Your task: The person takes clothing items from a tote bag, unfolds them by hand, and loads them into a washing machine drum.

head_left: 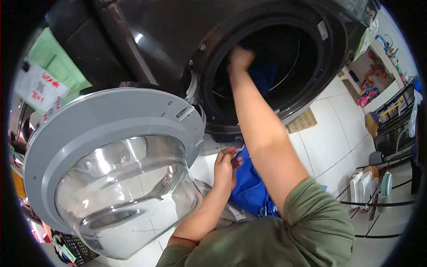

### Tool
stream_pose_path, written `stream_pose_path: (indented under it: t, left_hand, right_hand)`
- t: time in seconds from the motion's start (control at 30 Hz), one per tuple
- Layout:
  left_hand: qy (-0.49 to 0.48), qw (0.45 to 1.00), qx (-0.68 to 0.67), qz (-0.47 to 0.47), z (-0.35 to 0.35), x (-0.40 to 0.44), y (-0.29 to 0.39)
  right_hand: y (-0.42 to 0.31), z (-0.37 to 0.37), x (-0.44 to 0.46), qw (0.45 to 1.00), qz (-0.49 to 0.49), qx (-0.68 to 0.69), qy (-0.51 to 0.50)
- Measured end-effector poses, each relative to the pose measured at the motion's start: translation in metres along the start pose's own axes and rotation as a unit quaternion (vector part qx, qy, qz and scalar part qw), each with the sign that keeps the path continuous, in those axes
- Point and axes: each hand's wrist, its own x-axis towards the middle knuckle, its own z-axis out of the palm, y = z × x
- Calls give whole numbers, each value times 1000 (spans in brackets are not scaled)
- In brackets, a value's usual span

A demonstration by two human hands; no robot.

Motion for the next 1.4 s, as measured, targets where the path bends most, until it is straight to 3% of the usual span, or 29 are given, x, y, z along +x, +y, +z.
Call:
stream_pose_path:
  t: [0.03,0.1,0.17,0.23,0.3,0.33,0.4,0.43,0.47,0.5,0.53,0.57,0.63,0.67,0.7,0.73,0.8,0.87,0.9,0.93,1.0,1.07,1.1,1.17,1.2,1.27,1.37,1.4]
  left_hand:
    - [14,1000,-1,-13,0,-2,-2]
    - [5,999,36,34,-1,-1,0]
    - [18,998,35,44,-8,-2,-1]
    - [21,999,7,34,-10,0,5]
    - [5,999,-3,35,-10,1,8]
    - [-9,999,5,41,-12,0,7]
    - [-39,997,48,44,-13,0,2]
    - [-55,994,82,39,-9,-1,-3]
    - [-71,990,115,33,-7,-2,-8]
    - [-86,981,168,38,-5,-3,-16]
    - [-102,969,221,46,-3,-4,-26]
    - [-118,953,274,56,-2,-5,-37]
    - [-160,913,364,91,-3,-9,-67]
    - [-186,883,413,121,-4,-5,-86]
    - [-199,852,451,176,-9,-3,-101]
    - [-221,819,488,207,-4,-13,-99]
    - [-260,773,552,172,-6,-20,-99]
    - [-335,596,654,325,-19,-24,-126]
    - [-366,480,689,401,-24,-23,-134]
    - [-399,423,740,337,-29,-31,-147]
    - [-447,348,749,343,-54,-38,-175]
    - [-463,211,848,150,-52,-38,-182]
    - [-458,135,877,47,-54,-38,-185]
    - [-446,35,888,-111,-56,-27,-182]
    - [-408,48,904,-119,-68,-22,-179]
    - [-324,128,915,-203,-70,-7,-167]
    - [-294,324,896,-75,-54,10,-150]
    - [-310,477,823,-17,-49,11,-146]
  right_hand:
    - [17,14,-4,977,-24,-189,-93]
    - [21,25,-10,846,-95,-428,-304]
    - [7,10,-11,752,-132,-478,-434]
    - [-29,-27,-12,724,-132,-449,-508]
    - [-67,-75,-19,735,-131,-415,-520]
    - [-74,-102,-22,732,-212,-401,-509]
    - [-20,-173,-41,800,-213,-378,-415]
    - [-16,-222,-55,786,-101,-357,-495]
    - [-9,-264,-86,756,52,-419,-501]
    - [21,-313,-110,727,158,-388,-544]
    - [44,-359,-143,675,140,-413,-595]
    - [77,-396,-182,589,129,-578,-549]
    - [118,-463,-252,645,114,-603,-455]
    - [159,-506,-280,691,122,-595,-391]
    - [180,-534,-314,704,11,-645,-298]
    - [137,-508,-320,620,101,-713,-312]
    - [123,-496,-318,592,176,-716,-325]
    - [129,-500,-305,565,185,-734,-329]
    - [123,-499,-291,575,199,-718,-337]
    - [101,-496,-284,580,200,-706,-354]
    - [62,-495,-277,648,131,-649,-376]
    - [29,-499,-258,742,124,-553,-359]
    - [9,-499,-253,784,68,-513,-342]
    - [-66,-475,-244,840,56,-471,-264]
    - [-100,-467,-239,869,35,-430,-243]
    - [-161,-455,-231,900,22,-380,-211]
    - [-185,-458,-213,971,56,-138,-187]
    - [-191,-454,-208,980,78,-63,-173]
